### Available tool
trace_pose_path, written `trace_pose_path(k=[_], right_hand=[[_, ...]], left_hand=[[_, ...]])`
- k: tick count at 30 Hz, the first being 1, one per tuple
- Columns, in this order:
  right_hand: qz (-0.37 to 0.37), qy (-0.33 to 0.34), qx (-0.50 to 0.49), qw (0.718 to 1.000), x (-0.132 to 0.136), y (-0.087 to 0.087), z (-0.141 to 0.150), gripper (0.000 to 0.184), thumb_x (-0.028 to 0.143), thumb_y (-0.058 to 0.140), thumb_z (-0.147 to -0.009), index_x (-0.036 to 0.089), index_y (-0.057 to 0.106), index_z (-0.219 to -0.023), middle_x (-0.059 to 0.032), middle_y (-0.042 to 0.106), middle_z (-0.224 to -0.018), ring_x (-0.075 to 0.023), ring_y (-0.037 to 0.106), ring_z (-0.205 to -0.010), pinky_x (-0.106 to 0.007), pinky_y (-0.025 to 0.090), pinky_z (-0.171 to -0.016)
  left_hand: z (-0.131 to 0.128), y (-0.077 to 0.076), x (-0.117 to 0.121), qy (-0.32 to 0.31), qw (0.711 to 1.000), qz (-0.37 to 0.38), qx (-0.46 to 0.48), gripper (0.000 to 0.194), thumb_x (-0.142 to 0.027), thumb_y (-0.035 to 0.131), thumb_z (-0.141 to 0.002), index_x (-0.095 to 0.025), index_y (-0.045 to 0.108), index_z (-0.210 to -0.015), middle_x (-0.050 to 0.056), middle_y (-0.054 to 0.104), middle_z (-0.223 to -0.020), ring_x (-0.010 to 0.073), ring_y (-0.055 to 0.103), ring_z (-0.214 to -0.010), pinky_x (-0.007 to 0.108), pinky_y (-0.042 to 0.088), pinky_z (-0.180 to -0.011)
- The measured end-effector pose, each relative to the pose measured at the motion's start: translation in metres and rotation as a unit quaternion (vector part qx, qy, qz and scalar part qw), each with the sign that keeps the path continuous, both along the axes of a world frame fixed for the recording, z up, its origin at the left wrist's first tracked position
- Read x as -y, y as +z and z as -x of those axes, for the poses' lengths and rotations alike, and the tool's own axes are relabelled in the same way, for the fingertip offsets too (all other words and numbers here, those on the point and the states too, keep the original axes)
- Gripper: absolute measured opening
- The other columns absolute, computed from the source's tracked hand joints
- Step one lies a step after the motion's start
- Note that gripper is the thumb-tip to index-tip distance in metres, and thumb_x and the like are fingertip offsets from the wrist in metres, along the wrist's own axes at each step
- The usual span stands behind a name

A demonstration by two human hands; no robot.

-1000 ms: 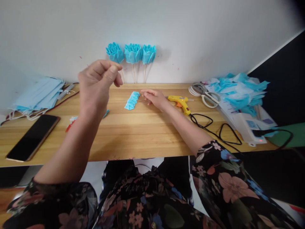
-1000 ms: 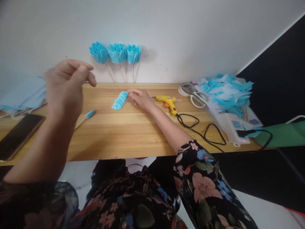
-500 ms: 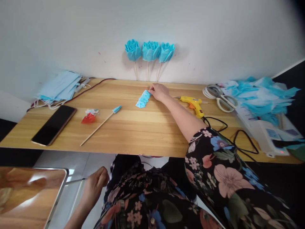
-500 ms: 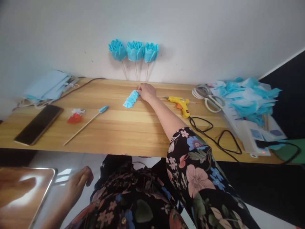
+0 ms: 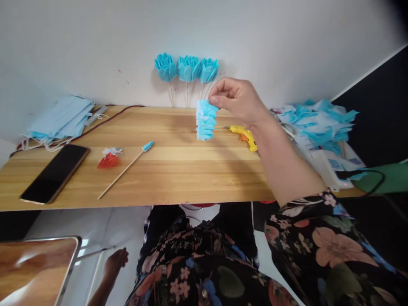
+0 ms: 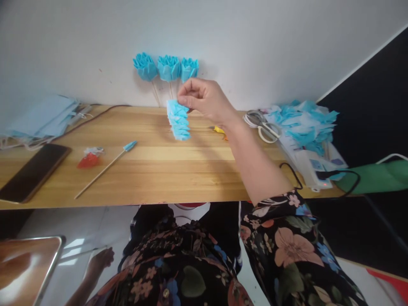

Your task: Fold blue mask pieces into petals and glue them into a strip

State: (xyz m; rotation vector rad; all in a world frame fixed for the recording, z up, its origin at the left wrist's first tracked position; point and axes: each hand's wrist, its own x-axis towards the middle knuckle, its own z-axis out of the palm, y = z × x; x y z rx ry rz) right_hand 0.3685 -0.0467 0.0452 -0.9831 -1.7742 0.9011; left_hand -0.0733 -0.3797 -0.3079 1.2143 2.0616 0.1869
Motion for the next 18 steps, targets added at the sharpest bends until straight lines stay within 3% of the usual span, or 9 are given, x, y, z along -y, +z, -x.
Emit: trace_pose_path(k=[3,5,6,8,11,14,16,18], right_hand=[[0.03,-0.001,-0.007,1.0,0.011,0.013,-0.011,0.015,0.028,0.075,-0.085,0.013,0.072,-0.087,0.0075,0.067,-0.072,-0.006,0.062,-0.076,-0.026,0.044,-0.068],[0.064,-0.02,-0.006,0.998,0.007,0.005,-0.014,0.011,0.024,0.076,-0.085,0.014,0.073,-0.086,0.0054,0.067,-0.073,-0.0081,0.063,-0.077,-0.024,0.046,-0.067],[0.082,-0.023,-0.005,0.996,0.001,-0.005,-0.013,0.008,0.021,0.077,-0.085,0.014,0.073,-0.085,0.0043,0.068,-0.073,-0.0088,0.063,-0.076,-0.024,0.047,-0.067],[0.119,-0.011,0.005,0.993,-0.014,-0.033,-0.01,0.008,0.019,0.08,-0.082,0.015,0.073,-0.081,0.0021,0.068,-0.073,-0.0104,0.063,-0.073,-0.025,0.049,-0.066],[0.131,-0.003,0.045,0.99,-0.038,-0.083,0.0,0.011,0.022,0.076,-0.085,0.017,0.072,-0.077,-0.0004,0.07,-0.074,-0.0122,0.061,-0.072,-0.027,0.049,-0.071],[0.072,-0.05,0.088,0.992,-0.048,-0.115,0.01,0.013,0.026,0.067,-0.092,0.018,0.075,-0.085,-0.0026,0.076,-0.09,-0.0144,0.065,-0.084,-0.029,0.047,-0.082],[0.045,-0.077,0.103,0.991,-0.045,-0.12,0.014,0.018,0.03,0.062,-0.095,0.018,0.076,-0.09,-0.0041,0.077,-0.095,-0.0163,0.066,-0.088,-0.029,0.045,-0.083],[0.031,-0.073,0.112,0.991,-0.037,-0.114,0.016,0.026,0.035,0.057,-0.098,0.018,0.075,-0.089,-0.0045,0.077,-0.093,-0.0173,0.066,-0.086,-0.029,0.044,-0.08]], left_hand=[[0.011,-0.015,-0.005,0.024,0.997,0.021,0.065,0.045,-0.061,0.048,-0.079,-0.023,0.065,-0.063,0.006,0.071,-0.061,0.0283,0.073,-0.062,0.038,0.058,-0.065],[0.018,-0.028,-0.007,0.01,0.998,0.037,0.058,0.027,-0.048,0.056,-0.073,-0.025,0.07,-0.071,0.005,0.076,-0.07,0.0296,0.077,-0.073,0.038,0.059,-0.069],[0.02,-0.034,-0.008,0.002,0.999,0.039,0.035,0.022,-0.041,0.057,-0.07,-0.027,0.072,-0.077,0.004,0.078,-0.075,0.0301,0.078,-0.08,0.038,0.06,-0.071],[0.022,-0.044,-0.008,-0.014,0.999,0.024,-0.02,0.032,-0.033,0.056,-0.067,-0.026,0.075,-0.091,0.007,0.081,-0.089,0.032,0.078,-0.092,0.04,0.06,-0.078],[0.016,-0.045,-0.01,-0.048,0.997,-0.037,-0.044,0.042,-0.03,0.051,-0.067,-0.021,0.077,-0.099,0.014,0.079,-0.109,0.0351,0.076,-0.105,0.044,0.059,-0.089],[0.0,-0.02,-0.023,-0.048,0.993,-0.105,-0.022,0.032,-0.027,0.046,-0.068,-0.023,0.075,-0.081,0.011,0.081,-0.099,0.033,0.077,-0.097,0.044,0.058,-0.091],[-0.017,0.013,-0.036,-0.052,0.987,-0.149,0.009,0.026,-0.032,0.046,-0.074,-0.026,0.071,-0.069,0.007,0.079,-0.083,0.0308,0.076,-0.084,0.042,0.059,-0.083],[-0.037,0.056,-0.05,-0.063,0.978,-0.197,0.039,0.026,-0.037,0.049,-0.079,-0.026,0.069,-0.066,0.006,0.078,-0.081,0.0298,0.076,-0.083,0.041,0.059,-0.082]])
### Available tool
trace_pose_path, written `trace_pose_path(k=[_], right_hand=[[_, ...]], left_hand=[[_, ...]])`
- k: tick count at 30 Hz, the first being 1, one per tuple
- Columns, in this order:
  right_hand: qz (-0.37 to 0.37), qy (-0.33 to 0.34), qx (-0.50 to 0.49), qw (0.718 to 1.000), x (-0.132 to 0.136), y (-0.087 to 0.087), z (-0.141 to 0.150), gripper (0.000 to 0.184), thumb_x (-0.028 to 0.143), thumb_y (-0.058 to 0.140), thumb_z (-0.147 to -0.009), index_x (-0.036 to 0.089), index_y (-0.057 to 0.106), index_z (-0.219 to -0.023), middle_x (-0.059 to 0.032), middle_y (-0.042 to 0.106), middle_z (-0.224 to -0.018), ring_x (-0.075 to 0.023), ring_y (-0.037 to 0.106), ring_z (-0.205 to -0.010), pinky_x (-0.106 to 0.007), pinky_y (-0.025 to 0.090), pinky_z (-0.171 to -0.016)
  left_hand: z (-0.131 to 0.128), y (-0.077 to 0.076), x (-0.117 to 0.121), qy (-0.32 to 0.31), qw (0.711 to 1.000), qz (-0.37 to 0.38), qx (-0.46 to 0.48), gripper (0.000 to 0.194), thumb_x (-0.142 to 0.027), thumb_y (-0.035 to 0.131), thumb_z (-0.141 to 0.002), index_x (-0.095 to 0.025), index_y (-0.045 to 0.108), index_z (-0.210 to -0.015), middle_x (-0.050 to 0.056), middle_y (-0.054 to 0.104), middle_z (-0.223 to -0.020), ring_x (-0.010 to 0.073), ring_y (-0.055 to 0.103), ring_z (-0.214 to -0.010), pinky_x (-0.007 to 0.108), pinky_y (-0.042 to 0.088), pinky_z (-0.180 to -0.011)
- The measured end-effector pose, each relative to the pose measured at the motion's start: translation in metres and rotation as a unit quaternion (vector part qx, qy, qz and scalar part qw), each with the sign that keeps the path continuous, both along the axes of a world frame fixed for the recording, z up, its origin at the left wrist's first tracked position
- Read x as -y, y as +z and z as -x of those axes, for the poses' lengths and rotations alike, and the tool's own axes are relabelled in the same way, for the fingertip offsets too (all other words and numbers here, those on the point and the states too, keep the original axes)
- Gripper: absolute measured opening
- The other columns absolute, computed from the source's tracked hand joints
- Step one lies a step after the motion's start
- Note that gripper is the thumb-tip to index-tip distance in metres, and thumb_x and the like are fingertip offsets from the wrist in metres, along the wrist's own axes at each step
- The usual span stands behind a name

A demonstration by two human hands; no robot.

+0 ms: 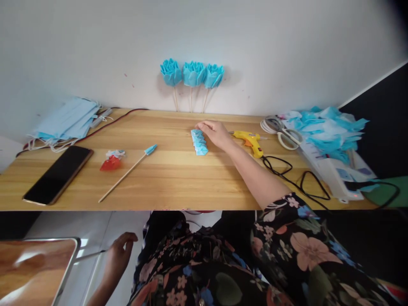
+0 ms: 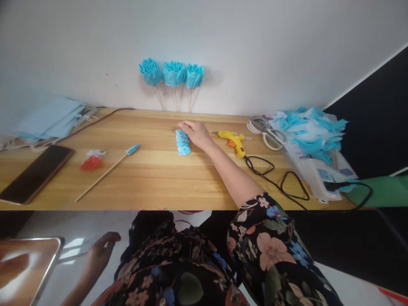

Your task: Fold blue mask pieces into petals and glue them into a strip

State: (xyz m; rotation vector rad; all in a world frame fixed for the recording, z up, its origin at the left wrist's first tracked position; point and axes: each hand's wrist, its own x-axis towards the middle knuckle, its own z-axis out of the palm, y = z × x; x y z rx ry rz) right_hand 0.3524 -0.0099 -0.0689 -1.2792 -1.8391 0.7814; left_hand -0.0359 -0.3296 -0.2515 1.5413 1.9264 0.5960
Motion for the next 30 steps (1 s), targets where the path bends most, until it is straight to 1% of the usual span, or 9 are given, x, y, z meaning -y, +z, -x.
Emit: trace_pose_path(k=[3,5,7,9,13,16,21,25,30], right_hand=[[-0.008,0.02,0.024,0.999,0.021,0.016,0.006,0.036,0.042,0.052,-0.101,0.019,0.073,-0.081,-0.0035,0.075,-0.084,-0.0163,0.063,-0.077,-0.029,0.041,-0.073],[-0.004,0.026,0.061,0.998,0.043,0.025,0.015,0.042,0.044,0.049,-0.103,0.02,0.071,-0.077,-0.0028,0.072,-0.077,-0.015,0.059,-0.069,-0.03,0.038,-0.069],[-0.008,0.088,0.111,0.99,0.07,0.03,0.031,0.047,0.045,0.047,-0.104,0.021,0.07,-0.072,-0.0025,0.071,-0.075,-0.0142,0.058,-0.068,-0.031,0.037,-0.07],[-0.039,0.175,0.177,0.968,0.099,0.033,0.05,0.052,0.048,0.046,-0.105,0.021,0.066,-0.065,-0.0024,0.071,-0.073,-0.0141,0.057,-0.068,-0.032,0.036,-0.072],[-0.104,0.303,0.275,0.906,0.145,0.033,0.081,0.055,0.057,0.045,-0.104,0.02,0.071,-0.073,-0.0049,0.075,-0.077,-0.0167,0.059,-0.075,-0.036,0.034,-0.08],[-0.106,0.322,0.313,0.887,0.16,0.031,0.09,0.06,0.058,0.037,-0.106,0.018,0.075,-0.083,-0.0077,0.077,-0.081,-0.0188,0.062,-0.081,-0.038,0.034,-0.085],[-0.109,0.342,0.313,0.88,0.166,0.026,0.097,0.062,0.058,0.033,-0.106,0.019,0.078,-0.091,-0.0073,0.079,-0.086,-0.021,0.065,-0.088,-0.039,0.034,-0.087],[-0.108,0.355,0.299,0.879,0.166,0.022,0.107,0.062,0.056,0.031,-0.107,0.02,0.079,-0.091,-0.0075,0.079,-0.089,-0.022,0.066,-0.087,-0.04,0.034,-0.086],[-0.049,0.374,0.272,0.885,0.166,0.023,0.115,0.067,0.059,0.026,-0.107,0.023,0.08,-0.09,-0.0071,0.079,-0.086,-0.0213,0.067,-0.084,-0.04,0.036,-0.084]], left_hand=[[-0.035,0.07,-0.02,-0.043,0.995,-0.06,0.062,0.026,-0.04,0.053,-0.085,-0.025,0.072,-0.073,0.005,0.077,-0.084,0.0266,0.074,-0.084,0.037,0.058,-0.079],[-0.057,0.11,-0.031,-0.088,0.988,-0.068,0.108,0.023,-0.041,0.058,-0.089,-0.025,0.074,-0.083,0.005,0.077,-0.089,0.0251,0.073,-0.087,0.035,0.058,-0.078],[-0.077,0.139,-0.042,-0.099,0.978,-0.085,0.161,0.017,-0.04,0.064,-0.089,-0.026,0.073,-0.089,0.004,0.076,-0.087,0.0232,0.071,-0.084,0.033,0.057,-0.079],[-0.093,0.156,-0.052,-0.076,0.961,-0.111,0.241,0.014,-0.04,0.067,-0.09,-0.026,0.069,-0.09,0.002,0.073,-0.082,0.0213,0.07,-0.08,0.032,0.057,-0.077],[-0.114,0.168,-0.066,-0.032,0.908,-0.128,0.397,0.021,-0.039,0.075,-0.086,-0.025,0.06,-0.09,-0.001,0.07,-0.07,0.0184,0.068,-0.07,0.03,0.056,-0.071],[-0.118,0.17,-0.068,0.004,0.897,-0.106,0.428,0.027,-0.036,0.079,-0.084,-0.022,0.057,-0.081,-0.002,0.069,-0.064,0.0149,0.067,-0.064,0.025,0.054,-0.067],[-0.114,0.171,-0.065,0.02,0.886,-0.075,0.457,0.032,-0.039,0.082,-0.081,-0.02,0.057,-0.077,-0.003,0.067,-0.058,0.0126,0.065,-0.059,0.023,0.052,-0.066],[-0.109,0.17,-0.063,0.034,0.886,-0.069,0.456,0.033,-0.04,0.082,-0.081,-0.02,0.056,-0.075,-0.001,0.068,-0.059,0.0145,0.065,-0.061,0.025,0.053,-0.067],[-0.104,0.167,-0.062,0.057,0.888,-0.075,0.45,0.032,-0.039,0.08,-0.083,-0.02,0.056,-0.077,-0.001,0.069,-0.061,0.0151,0.064,-0.061,0.027,0.054,-0.07]])
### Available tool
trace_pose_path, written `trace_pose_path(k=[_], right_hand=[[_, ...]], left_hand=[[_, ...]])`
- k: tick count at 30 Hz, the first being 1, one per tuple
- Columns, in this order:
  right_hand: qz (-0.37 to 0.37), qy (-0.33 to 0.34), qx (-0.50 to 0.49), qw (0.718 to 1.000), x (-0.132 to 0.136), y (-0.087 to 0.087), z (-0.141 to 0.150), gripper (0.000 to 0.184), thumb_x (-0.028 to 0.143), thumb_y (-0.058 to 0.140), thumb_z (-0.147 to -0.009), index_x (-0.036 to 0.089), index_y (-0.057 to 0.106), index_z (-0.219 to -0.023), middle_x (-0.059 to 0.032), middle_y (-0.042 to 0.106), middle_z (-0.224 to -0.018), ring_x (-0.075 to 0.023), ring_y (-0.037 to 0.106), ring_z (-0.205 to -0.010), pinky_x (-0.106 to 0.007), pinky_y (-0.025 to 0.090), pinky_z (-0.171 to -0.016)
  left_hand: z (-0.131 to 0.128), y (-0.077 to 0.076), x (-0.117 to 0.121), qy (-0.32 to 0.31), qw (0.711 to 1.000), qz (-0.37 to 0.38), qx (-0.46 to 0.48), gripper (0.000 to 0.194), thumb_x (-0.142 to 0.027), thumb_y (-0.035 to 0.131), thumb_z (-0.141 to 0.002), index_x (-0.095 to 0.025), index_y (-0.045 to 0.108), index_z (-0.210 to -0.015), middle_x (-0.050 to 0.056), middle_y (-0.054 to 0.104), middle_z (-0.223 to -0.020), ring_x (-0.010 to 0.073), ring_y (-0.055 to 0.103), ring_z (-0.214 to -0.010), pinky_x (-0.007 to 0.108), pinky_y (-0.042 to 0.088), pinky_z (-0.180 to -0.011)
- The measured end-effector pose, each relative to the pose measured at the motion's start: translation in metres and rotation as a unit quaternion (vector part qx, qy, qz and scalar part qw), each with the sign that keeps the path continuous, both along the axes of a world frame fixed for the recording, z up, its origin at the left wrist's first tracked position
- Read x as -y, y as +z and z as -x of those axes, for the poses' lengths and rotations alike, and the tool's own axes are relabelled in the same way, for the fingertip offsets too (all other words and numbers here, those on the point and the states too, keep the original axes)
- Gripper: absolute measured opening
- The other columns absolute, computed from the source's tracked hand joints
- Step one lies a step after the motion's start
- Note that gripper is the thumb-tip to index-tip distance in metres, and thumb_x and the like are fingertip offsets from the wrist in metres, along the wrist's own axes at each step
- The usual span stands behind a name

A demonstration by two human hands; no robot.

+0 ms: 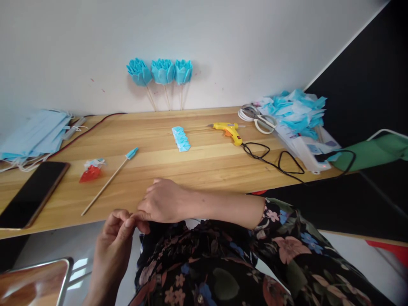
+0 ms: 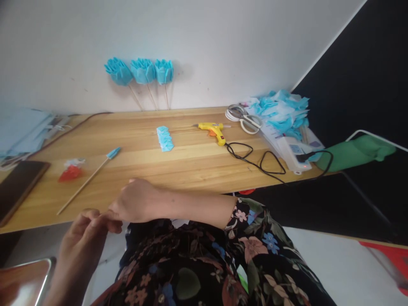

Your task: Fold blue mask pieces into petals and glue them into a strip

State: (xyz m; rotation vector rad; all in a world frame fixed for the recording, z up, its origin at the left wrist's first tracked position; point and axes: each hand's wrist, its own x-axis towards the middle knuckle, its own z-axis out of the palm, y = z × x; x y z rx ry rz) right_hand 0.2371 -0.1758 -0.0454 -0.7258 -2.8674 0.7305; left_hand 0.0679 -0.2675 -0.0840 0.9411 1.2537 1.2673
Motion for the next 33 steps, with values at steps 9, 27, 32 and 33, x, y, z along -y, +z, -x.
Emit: trace_pose_path(k=[9,27,32,33], right_hand=[[0.318,-0.031,-0.076,0.945,0.001,0.018,-0.008,0.058,0.065,0.045,-0.1,0.02,0.075,-0.079,-0.0008,0.074,-0.075,-0.0116,0.062,-0.067,-0.027,0.041,-0.068],[-0.054,-0.466,-0.068,0.88,-0.157,-0.029,-0.145,0.039,0.023,0.051,-0.096,0.017,0.069,-0.13,-0.0109,0.076,-0.122,-0.0242,0.069,-0.108,-0.033,0.047,-0.09],[-0.051,-0.45,-0.002,0.891,-0.18,-0.031,-0.12,0.029,0.031,0.053,-0.097,0.02,0.076,-0.11,-0.0106,0.078,-0.11,-0.0252,0.068,-0.097,-0.032,0.043,-0.076],[-0.047,-0.455,-0.002,0.889,-0.183,-0.032,-0.118,0.025,0.032,0.056,-0.095,0.02,0.076,-0.104,-0.0102,0.078,-0.107,-0.0244,0.067,-0.094,-0.031,0.042,-0.074]], left_hand=[[0.012,-0.003,-0.003,-0.146,0.977,-0.041,0.15,0.032,-0.047,0.069,-0.093,-0.023,0.053,-0.079,-0.005,0.056,-0.052,0.0124,0.056,-0.052,0.024,0.05,-0.06],[-0.056,0.062,-0.134,-0.159,0.932,-0.268,-0.186,0.032,-0.041,0.064,-0.096,-0.023,0.069,-0.122,0.009,0.073,-0.128,0.0234,0.066,-0.118,0.041,0.049,-0.105],[-0.1,0.019,-0.233,-0.072,0.968,-0.222,-0.091,0.045,-0.035,0.064,-0.093,-0.022,0.06,-0.136,0.015,0.066,-0.137,0.0275,0.061,-0.129,0.042,0.048,-0.107],[-0.105,0.01,-0.248,-0.063,0.973,-0.204,-0.084,0.045,-0.032,0.065,-0.092,-0.021,0.06,-0.135,0.015,0.067,-0.136,0.0277,0.062,-0.128,0.041,0.048,-0.107]])
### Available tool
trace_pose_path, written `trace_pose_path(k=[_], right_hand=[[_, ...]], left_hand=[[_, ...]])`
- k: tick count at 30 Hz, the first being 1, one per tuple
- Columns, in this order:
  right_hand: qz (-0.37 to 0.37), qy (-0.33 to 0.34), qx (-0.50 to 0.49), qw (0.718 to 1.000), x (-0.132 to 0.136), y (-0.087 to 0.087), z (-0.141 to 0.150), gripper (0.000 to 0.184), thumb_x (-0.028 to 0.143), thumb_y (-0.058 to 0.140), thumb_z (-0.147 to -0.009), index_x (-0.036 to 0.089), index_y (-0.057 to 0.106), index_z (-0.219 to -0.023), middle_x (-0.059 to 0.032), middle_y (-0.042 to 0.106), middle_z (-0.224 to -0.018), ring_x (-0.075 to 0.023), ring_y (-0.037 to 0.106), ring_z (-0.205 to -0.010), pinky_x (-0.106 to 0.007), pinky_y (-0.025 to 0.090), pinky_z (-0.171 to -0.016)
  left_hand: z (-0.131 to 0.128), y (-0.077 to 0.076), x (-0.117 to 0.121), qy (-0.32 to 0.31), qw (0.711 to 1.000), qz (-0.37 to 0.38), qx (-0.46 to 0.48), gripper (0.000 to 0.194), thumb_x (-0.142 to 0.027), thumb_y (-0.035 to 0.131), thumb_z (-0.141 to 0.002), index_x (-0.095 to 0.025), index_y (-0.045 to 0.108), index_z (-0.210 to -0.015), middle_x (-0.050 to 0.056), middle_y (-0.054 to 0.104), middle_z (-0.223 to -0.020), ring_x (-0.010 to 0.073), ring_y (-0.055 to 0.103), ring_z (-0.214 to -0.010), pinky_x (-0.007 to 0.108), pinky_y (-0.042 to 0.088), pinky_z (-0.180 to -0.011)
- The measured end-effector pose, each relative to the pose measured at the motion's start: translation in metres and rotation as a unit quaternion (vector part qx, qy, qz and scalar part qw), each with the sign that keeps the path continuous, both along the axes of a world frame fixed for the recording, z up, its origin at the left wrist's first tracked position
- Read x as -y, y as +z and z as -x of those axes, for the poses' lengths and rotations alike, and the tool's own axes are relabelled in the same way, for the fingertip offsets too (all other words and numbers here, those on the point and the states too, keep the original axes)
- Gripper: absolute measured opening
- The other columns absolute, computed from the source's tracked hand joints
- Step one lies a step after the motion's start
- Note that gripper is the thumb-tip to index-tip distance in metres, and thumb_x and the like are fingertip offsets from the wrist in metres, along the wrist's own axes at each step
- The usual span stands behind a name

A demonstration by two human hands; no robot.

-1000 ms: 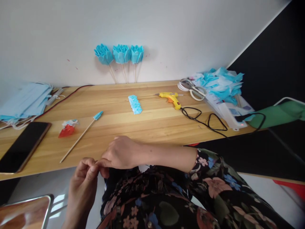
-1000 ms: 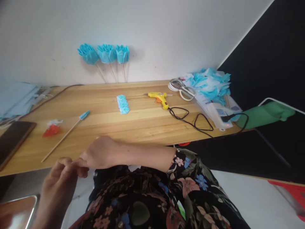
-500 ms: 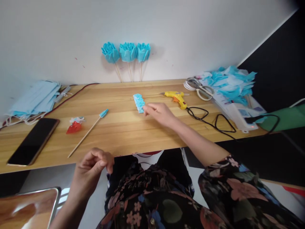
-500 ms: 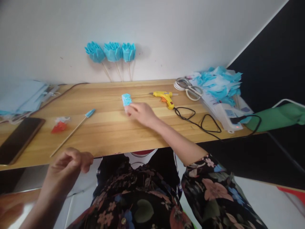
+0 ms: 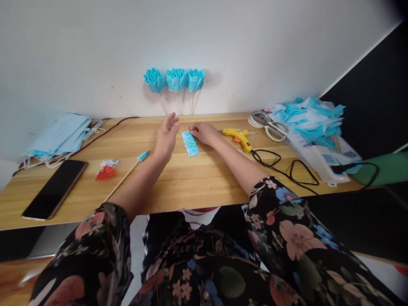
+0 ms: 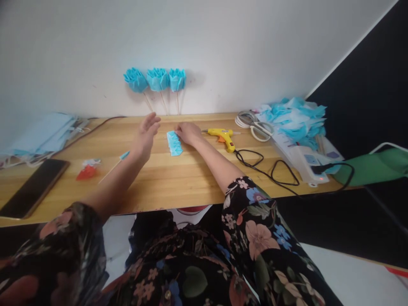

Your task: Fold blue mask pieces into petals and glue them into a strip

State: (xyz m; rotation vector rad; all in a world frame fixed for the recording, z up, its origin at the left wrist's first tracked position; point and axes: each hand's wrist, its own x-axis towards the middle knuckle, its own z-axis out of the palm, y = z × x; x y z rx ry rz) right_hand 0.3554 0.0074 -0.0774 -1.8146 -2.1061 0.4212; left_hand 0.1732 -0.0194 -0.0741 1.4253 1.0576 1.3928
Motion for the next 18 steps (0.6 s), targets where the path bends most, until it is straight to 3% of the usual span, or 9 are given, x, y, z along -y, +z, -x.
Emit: trace_pose_path(k=[3,6,10,13,18], right_hand=[[-0.002,0.008,-0.039,0.999,-0.003,-0.004,-0.002,0.019,0.031,0.059,-0.093,0.019,0.073,-0.094,-0.0079,0.077,-0.099,-0.0206,0.065,-0.088,-0.029,0.039,-0.071],[-0.017,0.061,-0.143,0.988,0.003,-0.006,-0.011,0.017,0.03,0.058,-0.092,0.017,0.069,-0.09,-0.0058,0.076,-0.095,-0.0172,0.063,-0.083,-0.028,0.041,-0.074],[-0.027,0.091,-0.334,0.938,0.014,-0.007,-0.016,0.019,0.038,0.062,-0.087,0.018,0.064,-0.087,-0.0033,0.073,-0.088,-0.016,0.064,-0.08,-0.029,0.047,-0.078],[-0.008,0.06,-0.424,0.903,0.018,-0.009,-0.011,0.021,0.039,0.067,-0.082,0.02,0.062,-0.09,-0.0003,0.07,-0.082,-0.0151,0.064,-0.075,-0.029,0.05,-0.075],[0.018,0.024,-0.479,0.877,0.025,-0.011,-0.003,0.031,0.042,0.069,-0.085,0.021,0.065,-0.106,0.0019,0.069,-0.077,-0.0143,0.066,-0.073,-0.028,0.054,-0.074]], left_hand=[[-0.007,-0.02,-0.027,0.024,0.998,0.054,0.004,0.044,-0.024,0.065,-0.088,-0.018,0.061,-0.131,0.017,0.068,-0.133,0.0266,0.063,-0.126,0.038,0.049,-0.105],[-0.004,-0.027,-0.03,0.037,0.996,0.083,0.008,0.044,-0.02,0.065,-0.086,-0.015,0.062,-0.13,0.016,0.07,-0.129,0.0236,0.066,-0.12,0.036,0.05,-0.103],[0.0,-0.021,-0.017,-0.039,0.989,0.133,0.042,0.041,-0.031,0.065,-0.09,-0.014,0.063,-0.128,0.009,0.075,-0.099,0.018,0.071,-0.085,0.031,0.058,-0.079],[-0.002,-0.012,-0.009,-0.107,0.981,0.159,0.031,0.031,-0.039,0.065,-0.091,-0.012,0.07,-0.107,0.005,0.071,-0.079,0.0143,0.067,-0.067,0.026,0.055,-0.064],[-0.007,-0.005,-0.004,-0.069,0.982,0.177,0.002,0.02,-0.02,0.07,-0.083,-0.013,0.065,-0.101,-0.001,0.066,-0.064,0.0117,0.061,-0.051,0.024,0.052,-0.053]])
